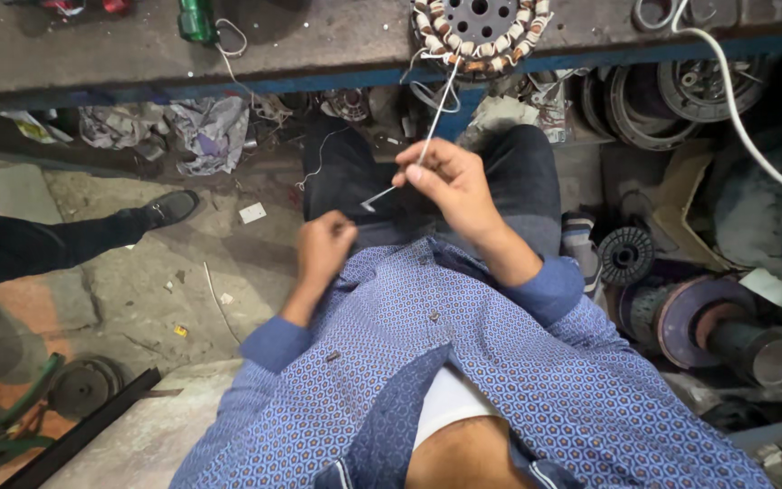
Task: The person threads a white wire through the slots of a motor stator, pulling and arranging the wire by hand. The person repeatedly inserts the wire into different slots and adjusts its position on the stator.
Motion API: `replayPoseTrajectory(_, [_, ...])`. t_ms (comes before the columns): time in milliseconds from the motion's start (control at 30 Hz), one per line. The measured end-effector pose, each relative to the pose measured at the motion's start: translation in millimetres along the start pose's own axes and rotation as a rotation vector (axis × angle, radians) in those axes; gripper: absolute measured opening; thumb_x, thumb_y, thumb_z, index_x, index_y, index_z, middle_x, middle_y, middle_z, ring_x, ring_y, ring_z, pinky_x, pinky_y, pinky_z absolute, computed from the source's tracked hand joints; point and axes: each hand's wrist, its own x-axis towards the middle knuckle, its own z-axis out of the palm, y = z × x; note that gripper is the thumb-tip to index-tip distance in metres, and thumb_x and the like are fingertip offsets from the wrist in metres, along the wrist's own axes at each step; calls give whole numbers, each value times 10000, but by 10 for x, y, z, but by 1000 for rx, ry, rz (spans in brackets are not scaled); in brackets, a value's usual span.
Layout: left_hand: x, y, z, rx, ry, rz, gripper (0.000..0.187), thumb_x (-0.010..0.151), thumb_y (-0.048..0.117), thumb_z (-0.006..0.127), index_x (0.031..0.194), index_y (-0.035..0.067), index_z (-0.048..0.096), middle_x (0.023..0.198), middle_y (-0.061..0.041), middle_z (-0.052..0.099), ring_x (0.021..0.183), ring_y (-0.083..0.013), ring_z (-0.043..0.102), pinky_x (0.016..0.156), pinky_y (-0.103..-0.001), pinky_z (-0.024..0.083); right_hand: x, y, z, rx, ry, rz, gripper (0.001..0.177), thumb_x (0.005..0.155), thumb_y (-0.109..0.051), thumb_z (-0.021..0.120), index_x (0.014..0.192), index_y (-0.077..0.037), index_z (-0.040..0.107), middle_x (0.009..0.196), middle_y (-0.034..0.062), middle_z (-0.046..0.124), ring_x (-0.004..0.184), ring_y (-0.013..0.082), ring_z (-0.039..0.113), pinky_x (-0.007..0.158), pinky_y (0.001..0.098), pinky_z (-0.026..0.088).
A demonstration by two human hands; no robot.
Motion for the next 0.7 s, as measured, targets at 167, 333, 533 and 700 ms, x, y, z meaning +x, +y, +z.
replayPoseTrajectory(167, [-324,-1655,-436,344,255,-338,309,808,355,785,909,62,785,794,-192,732,755,-372,733,697,-473,559,-200,-463,26,54,-141,-174,302,1075,-92,643,1348,16,574,1107,125,698,1003,192,692,947,312,557])
replayPoseTrajectory(333, [-1175,-2494,-941,690,288,-656,449,845,464,785,872,16,763,886,-251,730,848,-443,709,716,-533,547,-109,-609,190,302,44,-183,525,1073,-204,623,1517,-19,411,1017,122,677,844,189,665,797,305,547])
replayPoseTrajectory(533, [-1979,-2435,-1002,525,135,-1099,554,837,443,724,922,-103,755,983,-349,703,989,-491,689,905,-525,512,17,-515,235,329,193,-107,459,1113,-218,541,1504,-6,427,948,99,659,798,153,627,748,296,519])
replayPoseTrajectory(700, [-1858,-2433,-668,302,35,-1220,491,825,379,639,896,-83,788,969,-302,799,952,-442,781,898,-508,574,-61,-291,431,-73,175,-141,336,1153,-161,497,1414,15,614,715,11,534,594,58,450,598,235,370])
